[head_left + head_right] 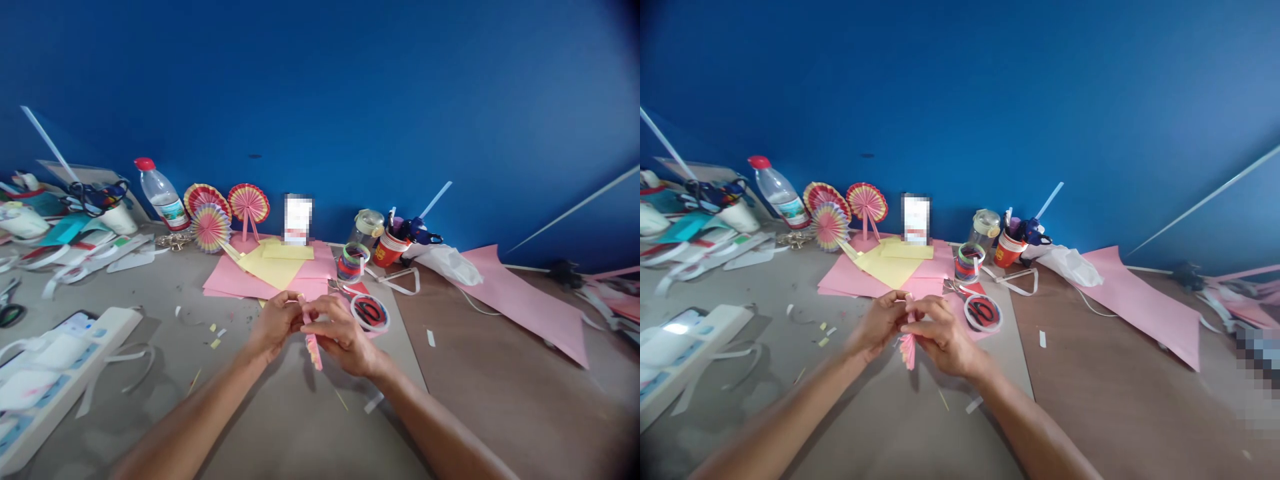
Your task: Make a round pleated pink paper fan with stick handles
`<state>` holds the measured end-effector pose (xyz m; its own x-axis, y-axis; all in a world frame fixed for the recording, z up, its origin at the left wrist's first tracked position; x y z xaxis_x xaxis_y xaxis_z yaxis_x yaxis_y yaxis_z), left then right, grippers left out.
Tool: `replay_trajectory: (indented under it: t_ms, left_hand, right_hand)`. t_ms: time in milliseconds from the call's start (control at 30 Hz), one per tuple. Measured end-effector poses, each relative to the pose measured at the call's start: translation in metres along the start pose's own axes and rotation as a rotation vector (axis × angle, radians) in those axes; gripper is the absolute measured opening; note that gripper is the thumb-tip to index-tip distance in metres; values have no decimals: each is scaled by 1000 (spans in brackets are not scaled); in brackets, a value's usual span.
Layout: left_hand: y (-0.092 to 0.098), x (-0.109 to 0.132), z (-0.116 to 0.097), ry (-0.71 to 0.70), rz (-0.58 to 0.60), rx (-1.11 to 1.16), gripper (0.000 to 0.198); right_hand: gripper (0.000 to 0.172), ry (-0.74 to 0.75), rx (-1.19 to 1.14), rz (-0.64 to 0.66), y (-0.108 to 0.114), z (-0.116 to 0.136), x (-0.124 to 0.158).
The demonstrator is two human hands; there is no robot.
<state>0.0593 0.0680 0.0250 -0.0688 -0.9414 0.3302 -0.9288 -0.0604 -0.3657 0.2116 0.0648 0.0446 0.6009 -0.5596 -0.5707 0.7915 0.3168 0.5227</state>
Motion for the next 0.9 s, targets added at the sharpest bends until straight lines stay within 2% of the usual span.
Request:
replay_trajectory:
  t_ms: [100,167,300,367,433,500,667,733,800,900]
  left_hand:
    - [-2,1,1,12,-30,-26,25]
    - [-3,3,2,10,-43,-35,27]
    - [-7,5,3,-66,1,-33,29]
    - [-9,5,4,-113,-14,-61,29]
    - [-10,6,5,-145,-29,-90,29]
    - [-11,6,4,-163,-21,-98,28]
    - [-3,3,-2,-173,-70,-86,31]
    - [0,2,-4,-167,-99,-72,35]
    - [0,2,-5,-157,-105,-58,36]
    - [-4,5,-6,-180,-36,-40,30]
  right_hand:
    - [25,46,58,-3,-1,2,0]
    - [22,-5,12,-24,-2,2,0]
    - [19,-291,-105,-141,-8,-9,4]
    - [17,-469,-134,-176,-14,-17,7]
    - [14,-567,-146,-195,-18,-22,10]
    - [13,-540,-149,-190,-18,-21,9]
    - [15,-259,-219,-125,-10,-4,4]
    - [15,-198,-249,-145,-8,-1,4]
    - [14,-221,-255,-184,-10,-2,5]
    - [14,-418,-231,-246,-15,-9,8]
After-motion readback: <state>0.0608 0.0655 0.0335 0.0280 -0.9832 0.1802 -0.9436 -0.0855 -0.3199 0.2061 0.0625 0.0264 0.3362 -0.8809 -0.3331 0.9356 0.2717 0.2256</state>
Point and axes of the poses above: each hand's wrist, its own x-axis away from the middle knuckle, its own y-axis out of the back of the hand, z = x × y, the point moved 2 cm from there along -x, towards the middle knuckle, and after that the axes turned 2 degrees about -x, right-handed, at the moved point
